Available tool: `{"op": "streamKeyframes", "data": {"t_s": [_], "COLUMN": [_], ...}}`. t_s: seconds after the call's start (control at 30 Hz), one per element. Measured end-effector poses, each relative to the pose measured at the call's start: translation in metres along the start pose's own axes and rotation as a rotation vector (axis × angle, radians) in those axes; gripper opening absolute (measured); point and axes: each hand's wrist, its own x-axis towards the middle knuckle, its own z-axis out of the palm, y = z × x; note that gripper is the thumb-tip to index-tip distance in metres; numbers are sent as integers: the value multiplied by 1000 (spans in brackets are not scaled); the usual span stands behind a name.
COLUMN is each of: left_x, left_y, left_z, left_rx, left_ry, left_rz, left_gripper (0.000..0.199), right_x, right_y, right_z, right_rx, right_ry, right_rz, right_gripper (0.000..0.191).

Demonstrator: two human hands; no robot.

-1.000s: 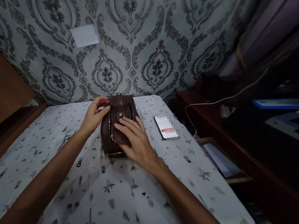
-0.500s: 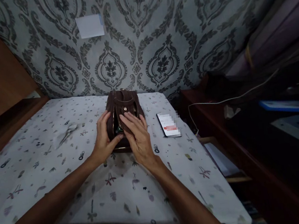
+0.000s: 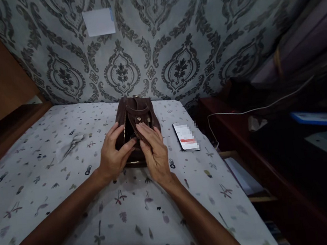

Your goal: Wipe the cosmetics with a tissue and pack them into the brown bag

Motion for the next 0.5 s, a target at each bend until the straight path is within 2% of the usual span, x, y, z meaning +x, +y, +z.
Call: {"op": "streamKeyframes", "data": {"t_s": [0.17,0.27,0.4,0.5], "left_x": [5,11,17,16], "left_y": [-9,-14,-19,-20], "left_z": [-2,-6,-12,-13], "left_rx": [54,66,54,66], "left_ry": [-20,-54,-110,-98], "left_rz": [54,37,67,87], "left_gripper": [17,18,21,21], "right_x": [-1,-1,-3,-6], "right_y": [0,-1,0,4], "right_z": [-1,-1,-1,1], "right_rx": [-4,-16,-85,-179], "right_ry": [21,18,-24,-80], "right_rz": [-26,-33,-77,-128], "right_gripper": [43,44,47,46]}}
